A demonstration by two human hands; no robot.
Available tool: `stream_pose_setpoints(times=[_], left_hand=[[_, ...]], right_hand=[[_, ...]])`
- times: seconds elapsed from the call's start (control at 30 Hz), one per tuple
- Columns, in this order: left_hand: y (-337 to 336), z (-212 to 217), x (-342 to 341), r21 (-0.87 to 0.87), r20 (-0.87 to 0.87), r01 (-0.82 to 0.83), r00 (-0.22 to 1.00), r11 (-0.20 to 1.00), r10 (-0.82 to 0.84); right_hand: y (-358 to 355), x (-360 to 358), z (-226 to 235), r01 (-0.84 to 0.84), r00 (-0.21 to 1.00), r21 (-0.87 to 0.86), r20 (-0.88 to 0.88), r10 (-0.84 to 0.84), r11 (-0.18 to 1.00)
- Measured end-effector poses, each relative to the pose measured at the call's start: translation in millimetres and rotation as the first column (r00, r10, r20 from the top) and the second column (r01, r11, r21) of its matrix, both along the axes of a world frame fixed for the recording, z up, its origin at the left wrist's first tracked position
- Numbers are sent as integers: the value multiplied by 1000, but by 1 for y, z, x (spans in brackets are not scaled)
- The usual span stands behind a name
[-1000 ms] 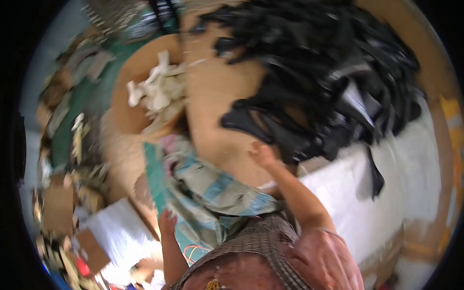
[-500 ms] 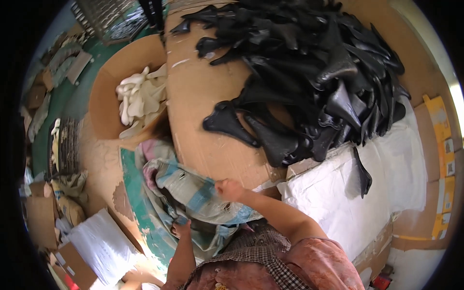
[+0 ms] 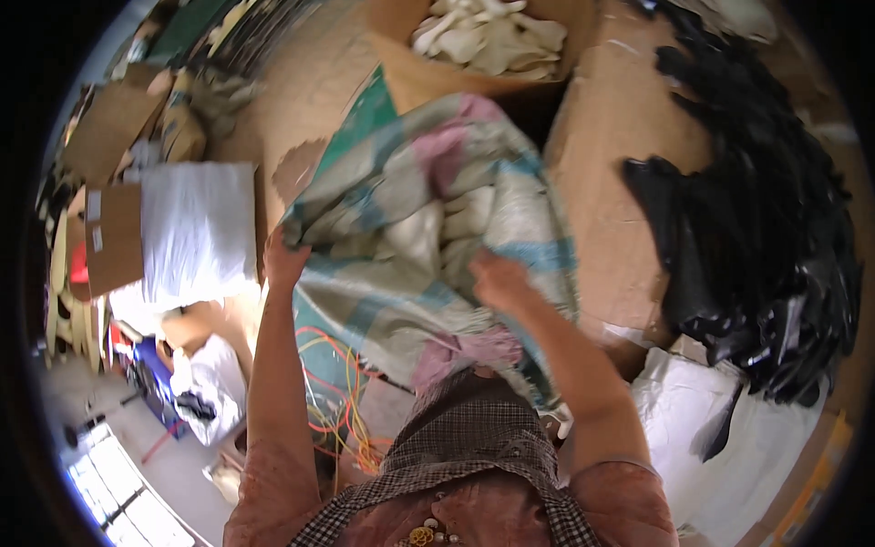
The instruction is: Sort and arrange bicycle seat foam pads and covers on a factory workbench.
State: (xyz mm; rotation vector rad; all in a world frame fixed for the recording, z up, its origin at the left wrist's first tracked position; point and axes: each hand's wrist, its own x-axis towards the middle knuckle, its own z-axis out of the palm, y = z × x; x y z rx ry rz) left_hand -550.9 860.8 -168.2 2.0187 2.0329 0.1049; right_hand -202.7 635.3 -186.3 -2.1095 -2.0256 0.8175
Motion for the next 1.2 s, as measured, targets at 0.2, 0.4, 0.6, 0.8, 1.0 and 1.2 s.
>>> stream_pose_setpoints(times=[0.2,0.4,0.6,0.8,1.0,1.2], left_hand=[[-78,15,118,575,268,379,751,725,-604],[-144,-89,171,-28,472,577,727,816,-498],[-37,-103,135,-487,393,200,920,850,9],[19,-36,104,-696,697,-261,-468,669,543],[-58,-89,183,-655,747,19,165,755,644],[-111,-170,176,-540,678,-207,467,816,567]], right_hand=[[25,83,23,120,764,251,594,-251,961],[83,-7,85,5,962,-44,272,8,999],[155,79,-27,-251,893,166,421,161,954],[188,71,-3,-299,922,416,357,148,859],[186,38,-54,-620,728,-161,246,640,768],[256,42,-20,-508,720,-87,504,478,857]])
